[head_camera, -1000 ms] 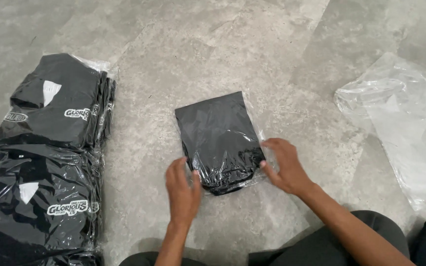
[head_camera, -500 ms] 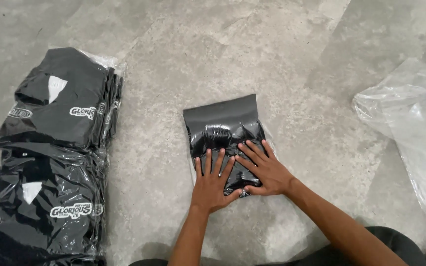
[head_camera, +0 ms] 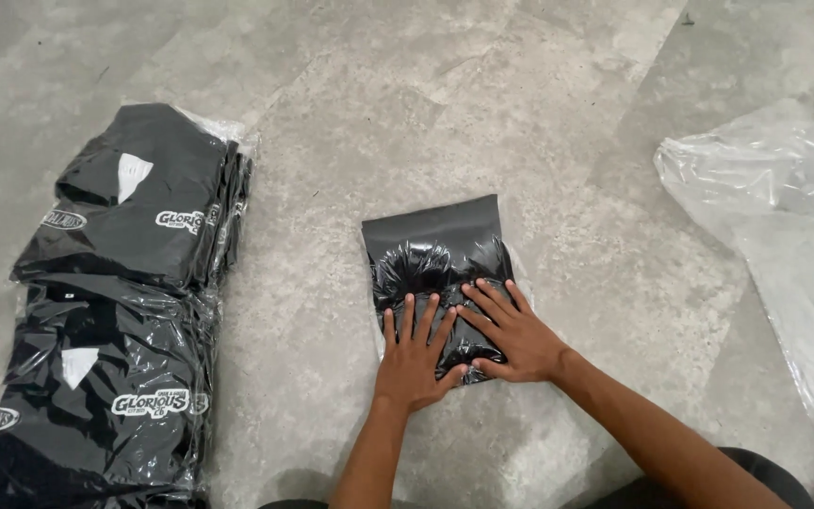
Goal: The person is placing folded black shirts into clear plastic bags and stacking them on the floor.
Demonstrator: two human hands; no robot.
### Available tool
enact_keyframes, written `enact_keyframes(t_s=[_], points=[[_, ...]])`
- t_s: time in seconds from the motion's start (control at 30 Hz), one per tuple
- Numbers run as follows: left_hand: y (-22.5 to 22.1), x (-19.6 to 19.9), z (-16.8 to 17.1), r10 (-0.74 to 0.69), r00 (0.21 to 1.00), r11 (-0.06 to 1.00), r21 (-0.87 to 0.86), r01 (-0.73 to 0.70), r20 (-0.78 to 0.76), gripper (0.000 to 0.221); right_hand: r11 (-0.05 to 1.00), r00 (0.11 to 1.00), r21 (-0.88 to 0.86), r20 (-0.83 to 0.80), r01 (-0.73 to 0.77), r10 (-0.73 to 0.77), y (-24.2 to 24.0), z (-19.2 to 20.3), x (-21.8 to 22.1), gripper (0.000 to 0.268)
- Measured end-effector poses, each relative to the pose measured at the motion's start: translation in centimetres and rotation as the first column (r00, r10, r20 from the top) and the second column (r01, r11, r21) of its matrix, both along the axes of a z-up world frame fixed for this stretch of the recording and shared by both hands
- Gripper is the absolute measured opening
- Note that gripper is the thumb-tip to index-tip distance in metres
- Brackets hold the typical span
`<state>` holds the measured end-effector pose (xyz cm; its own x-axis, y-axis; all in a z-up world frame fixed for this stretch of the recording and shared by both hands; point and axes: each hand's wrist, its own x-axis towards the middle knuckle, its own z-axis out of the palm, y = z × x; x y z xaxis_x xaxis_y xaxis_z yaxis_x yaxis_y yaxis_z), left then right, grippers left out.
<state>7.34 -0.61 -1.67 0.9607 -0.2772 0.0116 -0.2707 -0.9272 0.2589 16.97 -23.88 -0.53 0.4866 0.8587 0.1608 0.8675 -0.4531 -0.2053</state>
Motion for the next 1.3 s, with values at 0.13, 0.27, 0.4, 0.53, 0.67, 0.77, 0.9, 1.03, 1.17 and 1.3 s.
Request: enact_keyframes(t_s=[0.13, 0.27, 0.4, 0.53, 0.67, 0.77, 0.9, 1.03, 1.17, 1.3], points=[[0.2, 0.3, 2.9, -0.009, 0.989, 1.000, -0.001, 0.009, -0.148, 0.090, 0.994, 0.980, -0.114, -0.198, 0.003, -0.025, 0.6, 4.1, 0.5, 0.087], [-0.7, -0.7, 4.8, 0.054, 0.998, 0.989, 0.136, -0.057, 0.028, 0.112, 0.994, 0.968, 0.002, -0.229, 0.109, -0.106, 2.4, 6.7, 3.7, 0.046], [-4.6, -3.7, 8.7, 0.320, 0.923, 0.776, -0.618, -0.127, 0.212, 0.038, 0.955, 0.940, 0.145, -0.267, 0.258, -0.213, 6.2, 6.0, 9.8, 0.037], [-9.0, -7.3, 4.3, 0.286, 0.885, 0.249, -0.864, -0.438, -0.367, 0.020, 0.925, 0.876, -0.172, -0.302, 0.339, -0.377, 11.0, 4.3, 15.0, 0.060], [-8.7, -6.8, 4.7, 0.047, 0.844, 0.264, -0.809, -0.526, -0.534, 0.057, 0.820, 0.873, -0.509, -0.238, 0.261, -0.425, 13.8, 2.0, 18.5, 0.085], [-8.5, -6.3, 2.7, -0.007, 0.824, 0.254, -0.798, -0.546, -0.566, 0.070, 0.813, 0.924, -0.530, -0.131, 0.241, -0.359, 14.1, 1.6, 18.6, 0.072], [-8.3, -5.4, 1.0, 0.040, 0.807, 0.268, -0.772, -0.577, -0.589, 0.064, 0.937, 0.973, -0.272, 0.128, 0.219, -0.191, 13.2, 2.3, 15.4, 0.033], [-9.3, -6.1, -2.1, 0.110, 0.880, 0.260, -0.841, -0.474, -0.462, 0.058, 0.979, 0.977, -0.135, 0.172, 0.152, -0.128, 10.9, 7.6, 6.1, 0.023], [-9.3, -6.1, -2.3, 0.094, 0.887, 0.254, -0.851, -0.460, -0.452, 0.047, 0.996, 0.944, -0.084, 0.331, 0.040, -0.010, 6.3, 10.0, -2.4, 0.037], [-9.4, -10.2, -9.4, 0.129, 0.890, 0.482, -0.757, -0.442, -0.438, 0.042, 0.997, 0.967, -0.071, 0.255, 0.022, -0.003, 1.9, 11.7, -9.8, 0.033]])
